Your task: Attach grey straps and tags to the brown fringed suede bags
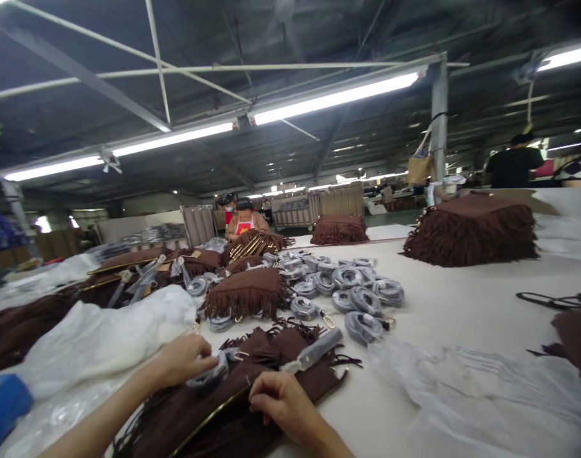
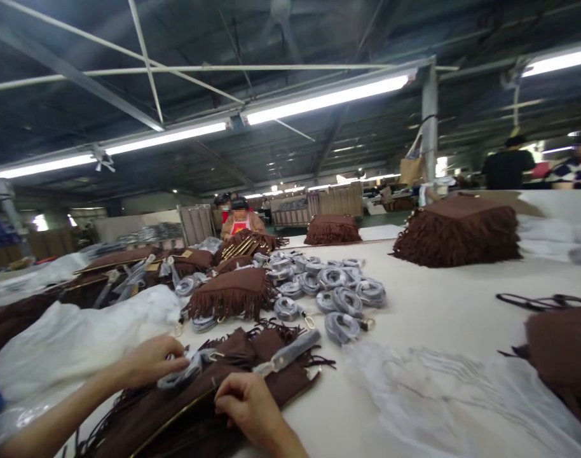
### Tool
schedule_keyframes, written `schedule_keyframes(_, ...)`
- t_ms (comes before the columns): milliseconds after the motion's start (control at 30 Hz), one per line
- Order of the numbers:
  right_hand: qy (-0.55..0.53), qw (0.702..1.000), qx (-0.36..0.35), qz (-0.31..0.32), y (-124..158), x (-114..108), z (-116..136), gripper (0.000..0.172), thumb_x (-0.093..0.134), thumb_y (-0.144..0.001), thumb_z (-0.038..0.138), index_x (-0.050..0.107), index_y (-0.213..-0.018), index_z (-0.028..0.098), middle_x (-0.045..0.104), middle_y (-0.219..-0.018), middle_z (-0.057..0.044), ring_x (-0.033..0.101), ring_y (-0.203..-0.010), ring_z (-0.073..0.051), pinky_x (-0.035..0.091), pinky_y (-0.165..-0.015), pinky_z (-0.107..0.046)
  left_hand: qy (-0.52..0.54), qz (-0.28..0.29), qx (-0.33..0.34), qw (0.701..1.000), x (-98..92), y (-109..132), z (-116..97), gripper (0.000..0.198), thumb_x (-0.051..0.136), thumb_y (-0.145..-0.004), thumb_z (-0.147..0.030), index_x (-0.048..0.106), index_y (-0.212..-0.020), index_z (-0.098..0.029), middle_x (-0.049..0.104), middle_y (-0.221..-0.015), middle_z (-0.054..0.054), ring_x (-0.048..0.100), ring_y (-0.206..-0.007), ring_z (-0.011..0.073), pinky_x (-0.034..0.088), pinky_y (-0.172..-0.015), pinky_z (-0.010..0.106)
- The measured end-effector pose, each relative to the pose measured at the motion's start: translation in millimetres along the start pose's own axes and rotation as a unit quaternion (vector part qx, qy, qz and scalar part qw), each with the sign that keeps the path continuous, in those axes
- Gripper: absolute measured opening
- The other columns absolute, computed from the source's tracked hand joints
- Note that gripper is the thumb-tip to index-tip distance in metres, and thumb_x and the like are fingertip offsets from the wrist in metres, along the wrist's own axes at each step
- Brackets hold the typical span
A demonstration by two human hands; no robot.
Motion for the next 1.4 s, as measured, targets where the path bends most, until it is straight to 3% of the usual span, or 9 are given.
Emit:
schedule_keyframes(67, 0.011, 1.000, -0.004, 0.001, 1, 0, 1, 0.014, 0.063, -0.073, 0.029, 0.064, -0.068, 0.016, 0.057, -0.059, 0.004, 0.046, -0.045, -0.007, 0.035, -0.045, -0.018, -0.035, -0.064, 0.015, 0.997, -3.1, -11, -7, 0.030, 0.050, -0.078, -0.044, 0.067, -0.076, -0.019, 0.068, -0.084, 0.008, 0.060, -0.087, 0.0270, 0.042, -0.082, 0.034)
schedule_keyframes(167, 0.011, 1.000, -0.005, 0.000, 2, 1, 2, 0.016, 0.064, -0.074, 0.031, 0.063, -0.067, 0.016, 0.057, -0.059, 0.003, 0.046, -0.045, -0.007, 0.035, -0.045, -0.018, -0.036, -0.050, 0.034, 0.998, 17.8, -26, -14, 0.036, 0.057, -0.076, -0.043, 0.065, -0.105, -0.024, 0.067, -0.107, 0.007, 0.058, -0.102, 0.0257, 0.042, -0.088, 0.031)
schedule_keyframes(367, -0.085, 0.996, 0.029, -0.003, -1, -2, 3, 0.023, 0.067, -0.068, 0.038, 0.060, -0.069, 0.016, 0.065, -0.064, 0.000, 0.046, -0.042, -0.006, 0.031, -0.042, -0.018, -0.036, -0.047, -0.009, 0.998, 53.7, -31, 2, 0.024, 0.045, -0.086, -0.030, 0.066, -0.093, -0.021, 0.068, -0.094, 0.006, 0.062, -0.092, 0.0227, 0.044, -0.081, 0.030)
schedule_keyframes(533, -0.127, 0.990, 0.055, -0.024, -5, -6, 2, 0.035, 0.068, -0.067, 0.048, 0.057, -0.073, 0.016, 0.071, -0.070, -0.004, 0.040, -0.036, -0.004, 0.017, -0.035, -0.017, -0.054, -0.116, -0.032, 0.991, 30.7, -13, 8, 0.027, 0.034, -0.091, -0.025, 0.061, -0.089, -0.018, 0.064, -0.096, 0.010, 0.057, -0.096, 0.0240, 0.040, -0.083, 0.033)
schedule_keyframes(667, -0.138, 0.987, 0.064, -0.049, -4, -5, 1, 0.042, 0.070, -0.065, 0.055, 0.057, -0.073, 0.016, 0.070, -0.069, -0.002, 0.036, -0.034, -0.002, 0.015, -0.034, -0.017, -0.112, -0.199, 0.046, 0.973, 6.4, 13, -18, 0.026, 0.038, -0.094, -0.025, 0.059, -0.079, -0.019, 0.064, -0.085, 0.008, 0.054, -0.090, 0.0250, 0.036, -0.081, 0.038)
schedule_keyframes(800, -0.162, 0.982, 0.054, -0.083, -2, -2, 3, 0.046, 0.075, -0.062, 0.053, 0.055, -0.079, 0.016, 0.069, -0.064, -0.001, 0.037, -0.034, -0.003, 0.013, -0.034, -0.017, -0.172, -0.242, 0.148, 0.943, 9.2, 28, -47, 0.020, 0.044, -0.088, -0.014, 0.058, -0.074, -0.019, 0.063, -0.078, 0.006, 0.050, -0.081, 0.0242, 0.034, -0.079, 0.040)
schedule_keyframes(967, -0.186, 0.974, 0.038, -0.126, 0, -1, 4, 0.076, 0.077, -0.059, 0.049, 0.045, -0.119, 0.013, 0.069, -0.060, 0.001, 0.038, -0.032, -0.005, 0.016, -0.034, -0.018, -0.150, -0.270, 0.227, 0.924, 22.1, 33, -62, 0.019, 0.046, -0.086, -0.008, 0.054, -0.073, -0.019, 0.059, -0.074, 0.003, 0.048, -0.079, 0.0215, 0.032, -0.093, 0.045)
schedule_keyframes(1167, -0.149, 0.980, 0.059, -0.117, 0, 1, 5, 0.037, 0.071, -0.062, 0.045, 0.056, -0.079, 0.016, 0.065, -0.058, 0.002, 0.035, -0.034, -0.003, 0.014, -0.035, -0.018, -0.092, -0.212, 0.276, 0.933, 24.4, 34, -63, 0.015, 0.051, -0.090, -0.017, 0.055, -0.075, -0.019, 0.059, -0.075, 0.002, 0.047, -0.077, 0.0200, 0.037, -0.076, 0.034)
schedule_keyframes(1400, -0.124, 0.984, 0.069, -0.107, 0, 2, 4, 0.028, 0.067, -0.064, 0.041, 0.052, -0.070, 0.018, 0.064, -0.056, 0.002, 0.033, -0.036, -0.004, 0.015, -0.037, -0.018, 0.039, -0.186, 0.256, 0.948, 22.4, 30, -47, 0.023, 0.040, -0.089, -0.012, 0.050, -0.068, -0.018, 0.055, -0.076, 0.003, 0.048, -0.075, 0.0174, 0.038, -0.069, 0.028)
Point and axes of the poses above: each hand's wrist, its own y-axis away from the middle knuckle, its own x-axis out of the palm, z = x × y, the point moved 6 cm from there along -y, towards the middle knuckle
